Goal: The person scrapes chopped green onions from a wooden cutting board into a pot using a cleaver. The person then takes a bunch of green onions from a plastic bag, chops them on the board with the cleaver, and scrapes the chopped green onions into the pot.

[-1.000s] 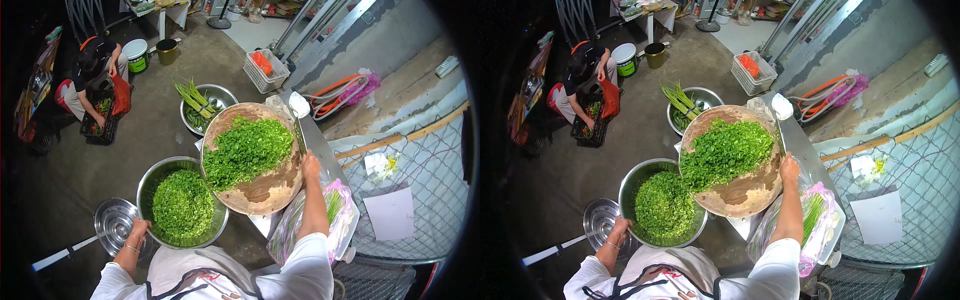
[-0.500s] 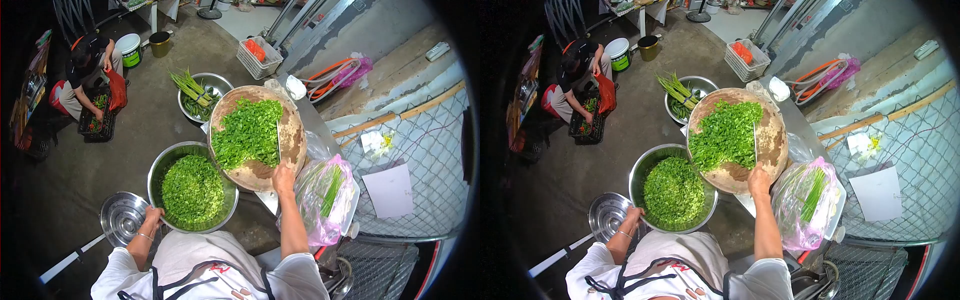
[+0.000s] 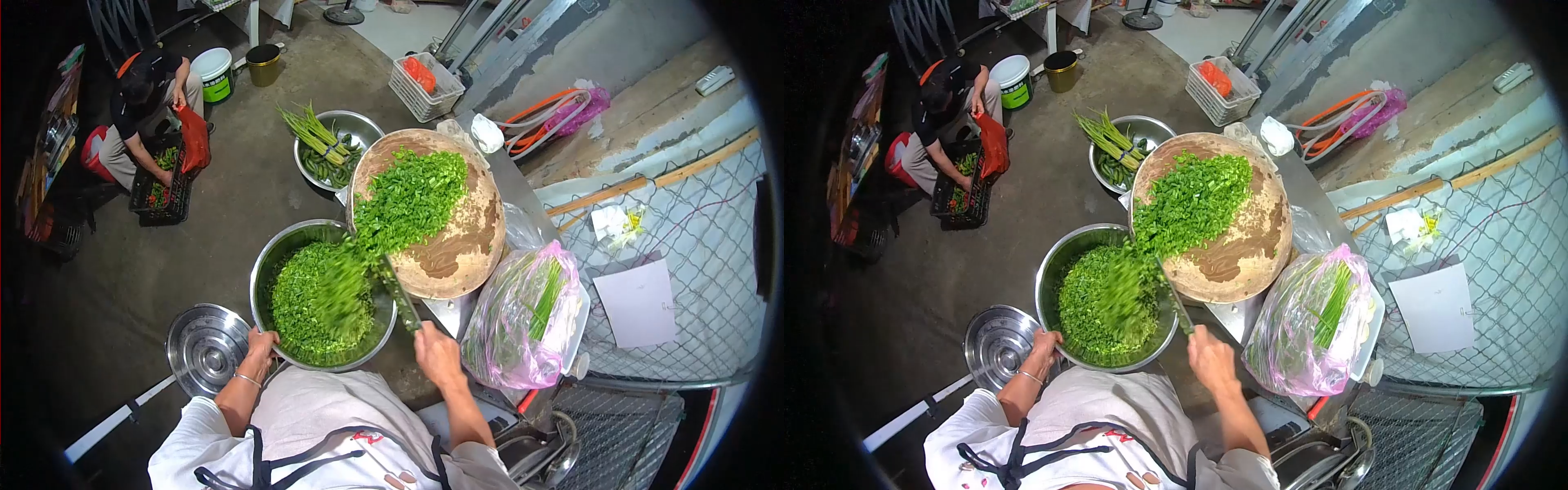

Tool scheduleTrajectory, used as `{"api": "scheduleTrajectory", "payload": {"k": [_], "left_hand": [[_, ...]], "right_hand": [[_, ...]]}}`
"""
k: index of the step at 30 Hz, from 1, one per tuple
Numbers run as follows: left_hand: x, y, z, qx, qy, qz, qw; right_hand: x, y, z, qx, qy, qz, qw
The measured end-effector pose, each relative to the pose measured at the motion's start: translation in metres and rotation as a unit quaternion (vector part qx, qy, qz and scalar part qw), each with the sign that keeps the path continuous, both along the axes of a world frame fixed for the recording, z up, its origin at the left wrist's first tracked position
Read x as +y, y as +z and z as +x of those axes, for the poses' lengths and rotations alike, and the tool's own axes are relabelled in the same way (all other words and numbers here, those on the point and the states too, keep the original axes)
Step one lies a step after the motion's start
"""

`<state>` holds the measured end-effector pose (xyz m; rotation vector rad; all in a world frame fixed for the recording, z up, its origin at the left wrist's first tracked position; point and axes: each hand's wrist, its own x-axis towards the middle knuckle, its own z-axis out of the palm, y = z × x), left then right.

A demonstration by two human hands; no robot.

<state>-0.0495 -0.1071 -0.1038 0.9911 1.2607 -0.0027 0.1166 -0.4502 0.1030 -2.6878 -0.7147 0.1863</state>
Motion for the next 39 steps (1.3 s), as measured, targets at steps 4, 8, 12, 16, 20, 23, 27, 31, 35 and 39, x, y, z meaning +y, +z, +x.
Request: {"api": "scheduleTrajectory", "payload": {"k": [4,8,12,16,20,23,27,31,35,39], "left_hand": [[0.001,0.0,-0.003,0.002,-0.001,0.01,1.0],[-0.007,0.025,0.005,0.039,0.039,0.035,0.998],[-0.004,0.01,-0.003,0.055,0.016,0.017,0.998],[-0.006,-0.004,-0.01,0.102,0.006,0.046,0.994],[-0.007,-0.014,-0.012,0.088,0.019,0.048,0.995],[-0.002,-0.027,-0.01,0.091,0.023,0.046,0.994],[0.003,-0.018,0.001,0.088,0.036,0.051,0.994],[0.013,-0.013,0.004,0.089,0.022,0.043,0.995],[0.016,-0.015,0.004,0.052,0.023,0.021,0.998],[0.017,-0.023,0.001,0.072,0.019,0.006,0.997]], "right_hand": [[-0.048,0.006,0.095,-0.085,-0.049,0.015,0.995],[-0.071,-0.004,0.251,-0.15,-0.12,0.029,0.981],[-0.055,-0.016,0.378,-0.131,-0.175,-0.056,0.974],[-0.02,-0.027,0.44,-0.133,-0.147,-0.077,0.977],[0.013,-0.03,0.462,-0.111,-0.039,-0.048,0.992],[0.03,-0.025,0.464,-0.111,0.058,-0.035,0.991],[0.056,-0.013,0.451,-0.109,0.172,-0.046,0.978],[0.083,-0.005,0.416,-0.053,0.256,-0.042,0.964],[0.119,0.0,0.372,-0.037,0.351,-0.033,0.935],[0.154,0.004,0.309,-0.041,0.463,-0.028,0.885]]}}
